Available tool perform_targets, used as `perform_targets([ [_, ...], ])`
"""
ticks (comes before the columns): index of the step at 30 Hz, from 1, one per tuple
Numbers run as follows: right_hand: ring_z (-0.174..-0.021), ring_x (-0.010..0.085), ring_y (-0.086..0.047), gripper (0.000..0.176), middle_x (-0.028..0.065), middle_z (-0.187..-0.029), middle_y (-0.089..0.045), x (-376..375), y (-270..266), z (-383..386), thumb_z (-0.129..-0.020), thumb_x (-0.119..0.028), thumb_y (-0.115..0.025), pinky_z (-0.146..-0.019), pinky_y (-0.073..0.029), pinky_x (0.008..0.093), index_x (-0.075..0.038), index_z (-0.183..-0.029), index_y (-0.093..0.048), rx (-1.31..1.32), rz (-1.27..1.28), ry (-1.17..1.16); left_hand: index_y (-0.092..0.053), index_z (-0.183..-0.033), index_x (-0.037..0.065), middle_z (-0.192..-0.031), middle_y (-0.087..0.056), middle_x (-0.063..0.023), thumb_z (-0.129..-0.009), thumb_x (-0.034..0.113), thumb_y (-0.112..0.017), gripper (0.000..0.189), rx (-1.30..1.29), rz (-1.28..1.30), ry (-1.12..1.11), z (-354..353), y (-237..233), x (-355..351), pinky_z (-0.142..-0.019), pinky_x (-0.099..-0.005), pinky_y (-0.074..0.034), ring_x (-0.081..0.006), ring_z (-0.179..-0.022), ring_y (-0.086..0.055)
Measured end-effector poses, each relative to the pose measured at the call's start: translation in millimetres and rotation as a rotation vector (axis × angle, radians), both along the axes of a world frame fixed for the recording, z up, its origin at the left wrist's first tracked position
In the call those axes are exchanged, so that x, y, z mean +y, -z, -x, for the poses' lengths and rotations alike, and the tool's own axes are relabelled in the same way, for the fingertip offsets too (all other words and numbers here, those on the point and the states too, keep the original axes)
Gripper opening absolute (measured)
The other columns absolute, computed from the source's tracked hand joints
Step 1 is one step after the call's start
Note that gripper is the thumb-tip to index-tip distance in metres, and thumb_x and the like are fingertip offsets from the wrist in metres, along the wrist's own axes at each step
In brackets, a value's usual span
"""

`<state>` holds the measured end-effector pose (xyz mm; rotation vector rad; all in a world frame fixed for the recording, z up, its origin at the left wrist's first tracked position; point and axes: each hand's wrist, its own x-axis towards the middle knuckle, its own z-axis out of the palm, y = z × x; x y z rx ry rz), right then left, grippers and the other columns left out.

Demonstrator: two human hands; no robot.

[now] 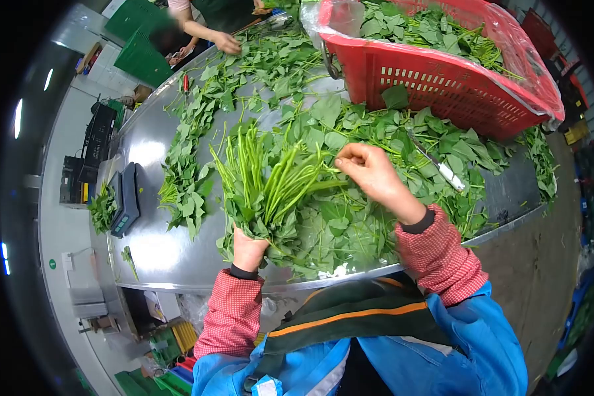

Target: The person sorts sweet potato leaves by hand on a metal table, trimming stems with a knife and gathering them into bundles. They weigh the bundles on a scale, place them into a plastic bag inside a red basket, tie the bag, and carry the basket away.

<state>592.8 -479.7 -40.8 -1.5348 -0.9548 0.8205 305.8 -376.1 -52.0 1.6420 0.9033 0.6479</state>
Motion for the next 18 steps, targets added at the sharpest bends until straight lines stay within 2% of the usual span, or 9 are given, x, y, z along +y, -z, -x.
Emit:
perform_targets([
  [2, -0.056, 0.0091, -0.049, 0.026, 0.0012, -0.063, -0.055, -3, -11, 2, -0.086, -0.029, -0.067, -0.051, -0.04, 0.0275, -0.003, -0.09, -0.066, -0.078, 0.003, 0.068, -0.042, -0.125, 0.0, -0.114, -0.062, -0.0101, -0.07, -0.007, -0.074, 0.064, 0.07, -0.031, 0.017, 5, 2, 3, -0.089, -0.0322, -0.049, -0.0201, -0.1, -0.062],
  [4, -0.055, 0.0116, -0.051, 0.029, 0.002, -0.063, -0.055, 0, -22, 7, -0.087, -0.031, -0.065, -0.052, -0.041, 0.0294, -0.003, -0.09, -0.066, -0.179, 0.044, 0.116, -0.042, -0.125, 0.0, -0.114, -0.062, -0.01, -0.07, -0.007, -0.074, 0.064, 0.007, 0.026, 0.0, 1, 3, -3, -0.089, -0.0321, -0.049, -0.0199, -0.099, -0.062],
  [5, -0.061, 0.0172, -0.055, 0.028, 0.0052, -0.07, -0.057, 4, -25, 11, -0.086, -0.031, -0.065, -0.057, -0.044, 0.033, -0.004, -0.09, -0.066, -0.188, 0.13, 0.092, -0.043, -0.125, 0.0, -0.113, -0.063, -0.0098, -0.07, -0.006, -0.074, 0.064, -0.003, 0.035, -0.011, -1, 4, -6, -0.088, -0.0319, -0.049, -0.0197, -0.099, -0.062],
  [8, -0.07, 0.0213, -0.057, 0.022, 0.0077, -0.078, -0.057, 12, -19, 21, -0.084, -0.027, -0.065, -0.063, -0.045, 0.0346, -0.006, -0.091, -0.066, -0.313, -0.001, 0.082, -0.045, -0.123, 0.0, -0.113, -0.063, -0.0093, -0.071, -0.006, -0.073, 0.06, -0.001, 0.016, -0.008, -8, 2, -9, -0.088, -0.031, -0.049, -0.0194, -0.099, -0.062],
  [9, -0.075, 0.0241, -0.057, 0.017, 0.0087, -0.081, -0.056, 11, -14, 20, -0.081, -0.022, -0.065, -0.067, -0.046, 0.0354, -0.008, -0.091, -0.067, -0.257, -0.023, 0.099, -0.045, -0.123, 0.0, -0.113, -0.063, -0.0092, -0.071, -0.006, -0.073, 0.06, 0.008, 0.007, 0.0, -7, 3, -6, -0.088, -0.031, -0.049, -0.0193, -0.099, -0.062],
  [13, -0.073, 0.0213, -0.057, 0.016, 0.0062, -0.078, -0.056, -3, -11, 22, -0.081, -0.02, -0.068, -0.066, -0.046, 0.0344, -0.007, -0.09, -0.066, -0.56, -0.254, 0.21, -0.05, -0.123, -0.002, -0.111, -0.064, -0.0081, -0.07, -0.007, -0.071, 0.057, -0.078, 0.185, -0.033, -3, -3, -9, -0.088, -0.0307, -0.048, -0.0181, -0.097, -0.062],
  [16, -0.067, 0.0196, -0.056, 0.021, 0.0057, -0.074, -0.056, -11, -24, 35, -0.082, -0.023, -0.069, -0.062, -0.046, 0.0299, -0.005, -0.093, -0.066, -0.226, -0.231, 0.325, -0.054, -0.123, -0.001, -0.116, -0.063, -0.0082, -0.07, -0.004, -0.073, 0.056, -0.106, 0.254, -0.014, -2, 1, -10, -0.09, -0.0304, -0.047, -0.0178, -0.1, -0.061],
  [17, -0.065, 0.0171, -0.056, 0.036, 0.0057, -0.074, -0.058, -11, -18, 33, -0.083, -0.031, -0.071, -0.06, -0.047, 0.0276, -0.002, -0.101, -0.063, -0.3, -0.226, 0.312, -0.053, -0.123, -0.001, -0.117, -0.062, -0.0081, -0.071, -0.004, -0.073, 0.056, -0.102, 0.247, -0.012, -4, 1, -11, -0.09, -0.0305, -0.047, -0.0176, -0.1, -0.061],
  [18, -0.066, 0.0166, -0.057, 0.04, 0.006, -0.075, -0.059, -7, -16, 35, -0.083, -0.033, -0.072, -0.061, -0.047, 0.028, -0.001, -0.104, -0.062, -0.198, -0.161, 0.239, -0.053, -0.124, -0.001, -0.117, -0.062, -0.008, -0.071, -0.003, -0.074, 0.057, -0.099, 0.241, -0.009, -5, 1, -13, -0.091, -0.0305, -0.047, -0.0174, -0.101, -0.06],
])
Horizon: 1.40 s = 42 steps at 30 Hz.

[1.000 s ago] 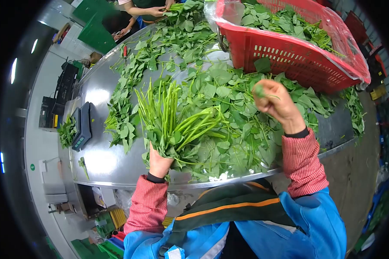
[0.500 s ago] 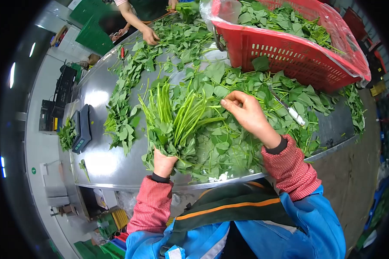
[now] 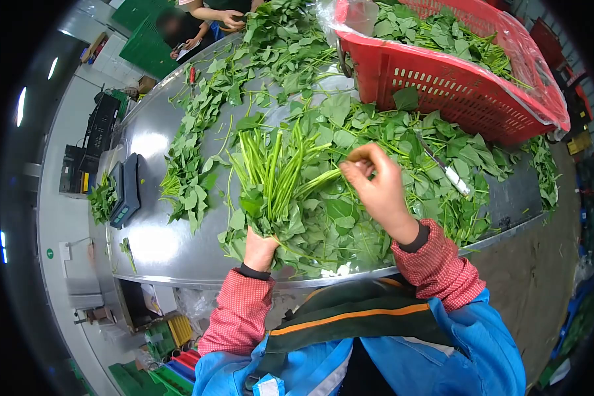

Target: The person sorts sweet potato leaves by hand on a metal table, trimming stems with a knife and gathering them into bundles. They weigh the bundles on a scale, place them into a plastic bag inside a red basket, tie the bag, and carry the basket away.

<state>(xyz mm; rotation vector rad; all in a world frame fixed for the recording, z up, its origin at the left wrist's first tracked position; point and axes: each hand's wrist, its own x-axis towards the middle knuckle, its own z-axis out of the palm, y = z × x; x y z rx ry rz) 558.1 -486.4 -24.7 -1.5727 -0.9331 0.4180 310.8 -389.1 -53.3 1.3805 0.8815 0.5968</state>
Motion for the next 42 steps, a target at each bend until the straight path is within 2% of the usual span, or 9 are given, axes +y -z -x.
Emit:
perform_targets([
  [3, -0.071, 0.0149, -0.06, 0.062, 0.008, -0.081, -0.063, 21, 18, 7, -0.082, -0.045, -0.073, -0.063, -0.049, 0.0298, 0.004, -0.116, -0.055, 0.275, 0.173, -0.241, -0.052, -0.125, -0.001, -0.118, -0.062, -0.0074, -0.071, -0.003, -0.075, 0.059, -0.051, 0.05, 0.059, -6, -1, -8, -0.093, -0.0315, -0.046, -0.0174, -0.103, -0.06],
  [6, -0.062, 0.0139, -0.058, 0.04, 0.0053, -0.069, -0.063, 29, 24, 11, -0.084, -0.037, -0.07, -0.059, -0.047, 0.0308, 0.0, -0.1, -0.066, 0.429, 0.222, -0.544, -0.052, -0.126, -0.001, -0.118, -0.062, -0.0074, -0.072, -0.003, -0.074, 0.059, -0.074, 0.087, 0.08, -14, -10, -14, -0.093, -0.0323, -0.047, -0.0176, -0.104, -0.06],
  [15, -0.056, 0.0133, -0.057, 0.025, 0.0068, -0.061, -0.061, -23, -8, -23, -0.088, -0.025, -0.063, -0.052, -0.044, 0.0315, -0.001, -0.091, -0.068, -0.19, 0.226, -0.577, -0.054, -0.122, -0.002, -0.115, -0.063, -0.0065, -0.073, -0.005, -0.071, 0.053, -0.03, 0.082, 0.094, 1, -11, -2, -0.09, -0.0315, -0.047, -0.017, -0.101, -0.06],
  [22, -0.062, 0.0169, -0.059, 0.02, 0.0061, -0.068, -0.058, -77, -29, -120, -0.088, -0.023, -0.06, -0.056, -0.047, 0.0309, -0.003, -0.089, -0.065, 0.596, 0.112, -0.497, -0.058, -0.117, -0.002, -0.109, -0.065, -0.0053, -0.072, -0.001, -0.071, 0.046, 0.057, -0.052, 0.089, 20, -13, 10, -0.087, -0.0304, -0.047, -0.0156, -0.096, -0.06],
  [26, -0.091, 0.0324, -0.061, 0.037, 0.0168, -0.091, -0.061, -59, -3, -98, -0.082, -0.033, -0.064, -0.078, -0.048, 0.0432, -0.002, -0.102, -0.062, -1.108, 0.636, -0.031, -0.055, -0.118, -0.001, -0.11, -0.064, -0.0063, -0.071, -0.003, -0.072, 0.05, 0.111, -0.139, 0.118, 19, -11, 11, -0.089, -0.0302, -0.047, -0.0168, -0.098, -0.06],
  [28, -0.093, 0.0326, -0.061, 0.044, 0.0178, -0.093, -0.062, -37, -19, -80, -0.081, -0.037, -0.066, -0.083, -0.048, 0.0411, -0.003, -0.109, -0.062, -0.785, 0.251, -0.091, -0.053, -0.121, 0.0, -0.112, -0.063, -0.0071, -0.07, -0.005, -0.072, 0.055, 0.164, -0.279, 0.159, 17, -8, 10, -0.09, -0.0304, -0.047, -0.0176, -0.1, -0.06],
  [34, -0.095, 0.0246, -0.064, 0.063, 0.018, -0.106, -0.066, 23, 9, -59, -0.084, -0.039, -0.07, -0.082, -0.051, 0.0352, 0.006, -0.125, -0.053, 0.204, 0.422, -0.655, -0.048, -0.126, 0.0, -0.12, -0.059, -0.0099, -0.073, -0.005, -0.071, 0.058, 0.198, -0.341, 0.36, 3, -30, 0, -0.094, -0.0318, -0.045, -0.0188, -0.107, -0.057],
  [36, -0.074, 0.0128, -0.061, 0.041, 0.0068, -0.085, -0.067, 21, 18, -36, -0.09, -0.029, -0.064, -0.068, -0.05, 0.0282, 0.002, -0.115, -0.059, 0.444, 0.26, -0.82, -0.047, -0.127, 0.0, -0.121, -0.059, -0.0102, -0.073, -0.005, -0.071, 0.059, 0.179, -0.343, 0.402, 2, -29, -1, -0.095, -0.0319, -0.045, -0.0188, -0.109, -0.057],
  [42, -0.051, 0.0031, -0.04, 0.023, -0.005, -0.062, -0.049, -12, 17, -82, -0.096, -0.024, -0.05, -0.047, -0.03, 0.0193, -0.005, -0.089, -0.061, 0.666, 0.064, -0.448, -0.041, -0.132, 0.001, -0.122, -0.056, -0.0105, -0.066, -0.005, -0.076, 0.075, 0.146, -0.258, 0.261, 19, -20, 2, -0.097, -0.0326, -0.043, -0.0201, -0.108, -0.055],
])
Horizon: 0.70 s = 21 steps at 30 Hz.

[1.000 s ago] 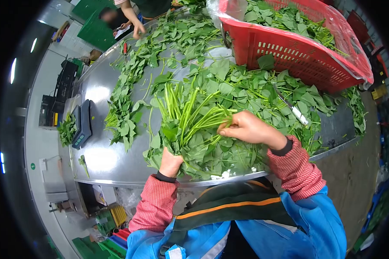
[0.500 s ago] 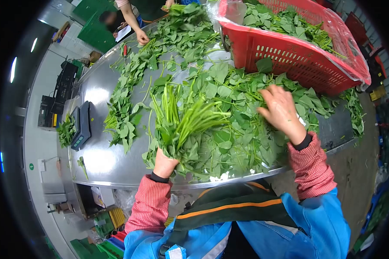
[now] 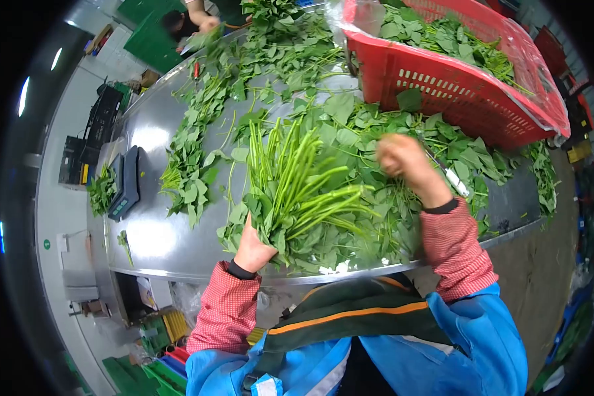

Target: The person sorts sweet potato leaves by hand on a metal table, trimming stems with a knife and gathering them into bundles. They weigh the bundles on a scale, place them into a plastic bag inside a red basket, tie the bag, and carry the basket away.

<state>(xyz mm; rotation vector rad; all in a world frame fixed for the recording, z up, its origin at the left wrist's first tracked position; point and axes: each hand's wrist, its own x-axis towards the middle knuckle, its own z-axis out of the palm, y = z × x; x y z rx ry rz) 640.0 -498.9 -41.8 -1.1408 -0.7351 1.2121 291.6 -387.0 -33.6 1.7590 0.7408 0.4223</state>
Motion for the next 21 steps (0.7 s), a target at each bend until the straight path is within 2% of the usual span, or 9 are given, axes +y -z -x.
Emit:
perform_targets([
  [2, -0.051, 0.002, -0.039, 0.024, -0.0058, -0.062, -0.046, -9, -7, -22, -0.097, -0.026, -0.049, -0.047, -0.029, 0.0187, -0.007, -0.085, -0.059, 0.108, -0.099, 0.021, -0.041, -0.132, 0.001, -0.122, -0.056, -0.01, -0.065, -0.004, -0.077, 0.077, 0.069, -0.1, -0.019, 9, 11, 7, -0.097, -0.0322, -0.043, -0.0197, -0.108, -0.055],
  [3, -0.055, 0.0077, -0.047, 0.03, -0.0011, -0.061, -0.05, -11, -15, -20, -0.097, -0.028, -0.047, -0.05, -0.037, 0.0244, -0.004, -0.084, -0.06, -0.142, 0.053, 0.061, -0.045, -0.128, 0.0, -0.121, -0.055, -0.0122, -0.065, 0.001, -0.079, 0.071, 0.06, -0.095, -0.042, 9, 10, 7, -0.096, -0.0331, -0.043, -0.0241, -0.109, -0.055],
  [8, -0.071, 0.0282, -0.059, 0.042, 0.0107, -0.068, -0.06, 5, -54, 42, -0.092, -0.038, -0.056, -0.067, -0.047, 0.0403, 0.0, -0.079, -0.063, -1.121, -0.203, 0.149, -0.051, -0.122, 0.0, -0.12, -0.051, -0.0195, -0.068, 0.008, -0.077, 0.06, 0.176, -0.492, 0.003, -19, -15, 3, -0.095, -0.0385, -0.043, -0.039, -0.109, -0.051],
  [10, -0.074, 0.0334, -0.06, 0.048, 0.0172, -0.075, -0.063, 9, -72, 85, -0.085, -0.048, -0.062, -0.069, -0.047, 0.0423, 0.0, -0.077, -0.065, -1.396, 0.142, -0.084, -0.049, -0.124, 0.0, -0.122, -0.05, -0.021, -0.067, 0.004, -0.076, 0.063, 0.203, -0.563, 0.011, -30, -16, 1, -0.095, -0.0399, -0.043, -0.041, -0.112, -0.049],
  [12, -0.081, 0.0316, -0.061, 0.052, 0.0158, -0.074, -0.062, 20, -43, 99, -0.079, -0.054, -0.064, -0.071, -0.048, 0.0423, -0.003, -0.074, -0.068, -1.493, 0.185, -0.05, -0.047, -0.127, 0.0, -0.125, -0.048, -0.023, -0.065, -0.001, -0.074, 0.068, 0.195, -0.598, -0.006, -41, -18, -4, -0.097, -0.0415, -0.042, -0.0433, -0.115, -0.047],
  [16, -0.065, 0.0288, -0.057, 0.038, 0.0143, -0.072, -0.062, 29, 2, 102, -0.083, -0.037, -0.066, -0.06, -0.045, 0.0385, 0.0, -0.075, -0.066, -0.687, 0.146, -0.046, -0.042, -0.131, -0.002, -0.131, -0.044, -0.0256, -0.061, -0.011, -0.067, 0.074, 0.22, -0.657, -0.019, -37, -11, -3, -0.1, -0.0421, -0.04, -0.0453, -0.12, -0.044],
  [17, -0.06, 0.0215, -0.052, 0.022, 0.0079, -0.075, -0.061, 24, 1, 96, -0.084, -0.024, -0.065, -0.058, -0.043, 0.0333, -0.002, -0.084, -0.066, -0.728, 0.118, -0.114, -0.042, -0.131, -0.003, -0.131, -0.044, -0.026, -0.06, -0.012, -0.066, 0.075, 0.24, -0.672, -0.024, -33, -8, 0, -0.101, -0.0423, -0.04, -0.0458, -0.12, -0.043],
  [20, -0.056, 0.0138, -0.043, 0.017, 0.0002, -0.073, -0.054, -1, -7, 75, -0.087, -0.02, -0.064, -0.055, -0.04, 0.0292, -0.005, -0.094, -0.063, 0.357, -0.011, -0.177, -0.04, -0.13, -0.005, -0.128, -0.044, -0.0269, -0.06, -0.013, -0.062, 0.074, 0.311, -0.746, -0.036, -18, -2, 5, -0.095, -0.0443, -0.043, -0.0467, -0.113, -0.046],
  [21, -0.055, 0.0109, -0.039, 0.017, -0.0019, -0.072, -0.05, -10, -16, 64, -0.088, -0.02, -0.063, -0.054, -0.037, 0.0265, -0.005, -0.096, -0.061, 0.488, -0.153, -0.102, -0.041, -0.129, -0.006, -0.127, -0.045, -0.0268, -0.06, -0.013, -0.061, 0.073, 0.328, -0.764, -0.032, -15, -7, 5, -0.093, -0.0449, -0.044, -0.0464, -0.111, -0.047],
])
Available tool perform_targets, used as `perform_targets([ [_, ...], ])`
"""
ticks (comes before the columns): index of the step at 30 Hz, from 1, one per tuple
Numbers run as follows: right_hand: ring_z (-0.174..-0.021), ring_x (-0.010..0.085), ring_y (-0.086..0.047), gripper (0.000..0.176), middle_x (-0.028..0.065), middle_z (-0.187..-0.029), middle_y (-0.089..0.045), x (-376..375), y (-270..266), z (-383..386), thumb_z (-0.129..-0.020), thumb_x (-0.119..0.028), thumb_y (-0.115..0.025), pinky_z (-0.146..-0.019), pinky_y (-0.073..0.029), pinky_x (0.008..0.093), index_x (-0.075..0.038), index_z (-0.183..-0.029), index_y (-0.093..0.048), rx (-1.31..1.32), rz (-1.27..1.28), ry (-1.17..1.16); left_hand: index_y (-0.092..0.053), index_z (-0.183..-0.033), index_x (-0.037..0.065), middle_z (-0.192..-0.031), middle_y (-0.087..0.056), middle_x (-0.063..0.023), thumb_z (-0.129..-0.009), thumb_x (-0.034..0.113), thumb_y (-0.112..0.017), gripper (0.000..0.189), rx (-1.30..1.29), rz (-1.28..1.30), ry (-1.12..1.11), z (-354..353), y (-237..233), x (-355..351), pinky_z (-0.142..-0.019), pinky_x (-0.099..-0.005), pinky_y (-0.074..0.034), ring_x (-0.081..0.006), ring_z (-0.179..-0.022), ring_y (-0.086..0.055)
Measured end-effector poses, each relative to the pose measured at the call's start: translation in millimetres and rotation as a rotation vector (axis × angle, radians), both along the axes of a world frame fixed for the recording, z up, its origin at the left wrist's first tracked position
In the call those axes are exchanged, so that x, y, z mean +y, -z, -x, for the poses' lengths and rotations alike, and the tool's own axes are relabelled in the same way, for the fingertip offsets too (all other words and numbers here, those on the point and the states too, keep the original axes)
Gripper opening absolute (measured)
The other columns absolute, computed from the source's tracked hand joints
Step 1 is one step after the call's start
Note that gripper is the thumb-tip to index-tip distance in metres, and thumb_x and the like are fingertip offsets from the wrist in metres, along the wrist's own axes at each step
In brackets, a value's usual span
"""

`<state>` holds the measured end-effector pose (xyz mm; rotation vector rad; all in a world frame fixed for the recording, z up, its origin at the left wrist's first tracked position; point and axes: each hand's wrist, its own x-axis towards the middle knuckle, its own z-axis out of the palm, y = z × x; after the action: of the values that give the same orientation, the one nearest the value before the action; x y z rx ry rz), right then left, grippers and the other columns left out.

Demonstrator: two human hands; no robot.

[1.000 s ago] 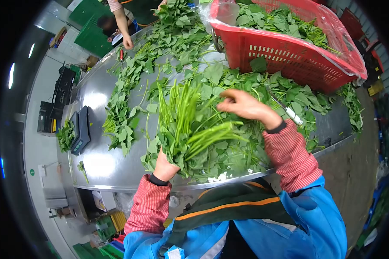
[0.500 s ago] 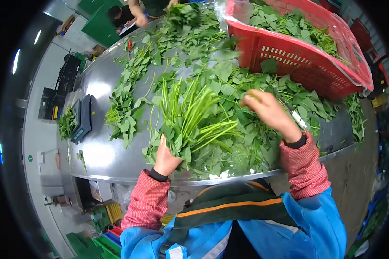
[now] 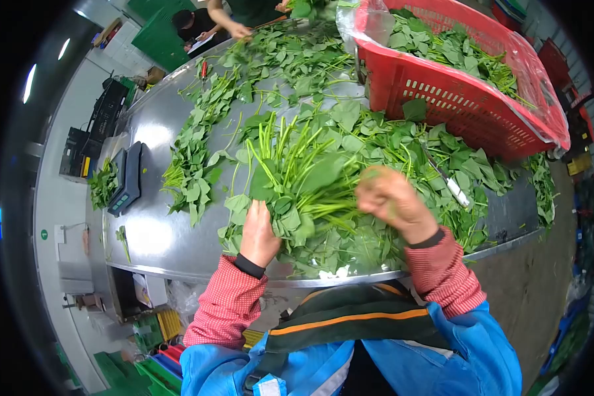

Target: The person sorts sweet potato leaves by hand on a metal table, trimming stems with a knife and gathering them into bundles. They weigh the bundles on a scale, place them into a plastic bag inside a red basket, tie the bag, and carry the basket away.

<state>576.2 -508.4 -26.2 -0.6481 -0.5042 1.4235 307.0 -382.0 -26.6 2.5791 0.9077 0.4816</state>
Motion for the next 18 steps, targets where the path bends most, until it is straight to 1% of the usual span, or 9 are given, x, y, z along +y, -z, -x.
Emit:
perform_targets([
  [3, -0.053, 0.0075, -0.032, 0.017, -0.0041, -0.067, -0.042, -19, -30, -36, -0.091, -0.02, -0.061, -0.052, -0.033, 0.0224, -0.004, -0.097, -0.057, 0.271, -0.332, 0.219, -0.043, -0.126, -0.005, -0.121, -0.047, -0.0255, -0.06, -0.014, -0.057, 0.068, 0.025, -0.062, 0.0, 10, -2, 1, -0.085, -0.0462, -0.045, -0.045, -0.101, -0.05],
  [7, -0.054, 0.0059, -0.039, 0.02, -0.005, -0.064, -0.044, -9, -43, -41, -0.094, -0.022, -0.058, -0.051, -0.036, 0.0213, -0.007, -0.105, -0.054, -0.449, 0.094, 0.332, -0.048, -0.122, -0.003, -0.116, -0.05, -0.0233, -0.062, -0.012, -0.057, 0.061, 0.121, -0.212, 0.076, 8, -10, 0, -0.081, -0.0453, -0.047, -0.0425, -0.096, -0.052],
  [9, -0.053, 0.0048, -0.042, 0.034, -0.0054, -0.066, -0.047, 4, -51, -8, -0.095, -0.027, -0.058, -0.049, -0.036, 0.0189, -0.001, -0.116, -0.054, -0.414, 0.253, 0.224, -0.051, -0.119, -0.001, -0.113, -0.052, -0.0219, -0.064, -0.009, -0.058, 0.056, 0.182, -0.291, 0.144, 2, -18, -2, -0.08, -0.045, -0.047, -0.0409, -0.094, -0.053],
  [11, -0.063, 0.0227, -0.062, 0.055, 0.01, -0.076, -0.064, 30, -31, 28, -0.091, -0.04, -0.061, -0.057, -0.049, 0.0382, 0.006, -0.121, -0.053, -1.096, 0.111, 0.512, -0.054, -0.117, 0.002, -0.109, -0.054, -0.0204, -0.066, -0.006, -0.059, 0.052, 0.234, -0.329, 0.215, -9, -27, -6, -0.079, -0.045, -0.048, -0.0395, -0.092, -0.054],
  [12, -0.075, 0.0357, -0.066, 0.06, 0.0208, -0.083, -0.066, 34, -42, 41, -0.088, -0.046, -0.063, -0.067, -0.05, 0.0445, 0.006, -0.115, -0.057, -1.323, 0.373, 0.298, -0.055, -0.117, 0.006, -0.104, -0.056, -0.0191, -0.067, -0.002, -0.06, 0.051, 0.337, -0.29, 0.211, -14, -30, -10, -0.081, -0.044, -0.048, -0.0397, -0.093, -0.054],
  [13, -0.078, 0.0394, -0.065, 0.055, 0.0244, -0.083, -0.064, 39, -59, 44, -0.086, -0.046, -0.064, -0.068, -0.05, 0.0436, 0.005, -0.107, -0.06, -1.499, 0.455, -0.026, -0.055, -0.118, 0.007, -0.103, -0.056, -0.0188, -0.067, -0.003, -0.06, 0.052, 0.257, -0.299, 0.242, -18, -28, -10, -0.082, -0.0437, -0.047, -0.0399, -0.093, -0.054],
  [15, -0.069, 0.0333, -0.065, 0.046, 0.0171, -0.077, -0.066, 43, -19, 45, -0.086, -0.04, -0.066, -0.066, -0.05, 0.0428, 0.004, -0.096, -0.06, -1.435, 0.327, 0.075, -0.055, -0.121, 0.008, -0.101, -0.056, -0.0183, -0.067, -0.004, -0.059, 0.056, 0.094, -0.322, 0.299, -25, -26, -5, -0.083, -0.043, -0.047, -0.0404, -0.093, -0.054],
  [17, -0.052, 0.0187, -0.055, 0.034, 0.0031, -0.069, -0.061, 29, -14, 29, -0.088, -0.034, -0.066, -0.051, -0.046, 0.0365, 0.0, -0.089, -0.06, -0.83, 0.159, 0.239, -0.047, -0.134, 0.012, -0.104, -0.052, -0.0197, -0.064, -0.011, -0.058, 0.075, 0.154, -0.252, 0.238, -19, -28, -6, -0.085, -0.0429, -0.046, -0.0408, -0.095, -0.052],
  [18, -0.047, 0.006, -0.04, 0.022, -0.0056, -0.066, -0.053, 16, -27, 11, -0.09, -0.028, -0.064, -0.043, -0.035, 0.0246, -0.006, -0.088, -0.061, -0.398, 0.284, 0.146, -0.044, -0.137, 0.013, -0.105, -0.051, -0.0202, -0.063, -0.013, -0.058, 0.08, 0.151, -0.191, 0.176, -15, -32, -8, -0.085, -0.0431, -0.046, -0.0407, -0.096, -0.052],
])
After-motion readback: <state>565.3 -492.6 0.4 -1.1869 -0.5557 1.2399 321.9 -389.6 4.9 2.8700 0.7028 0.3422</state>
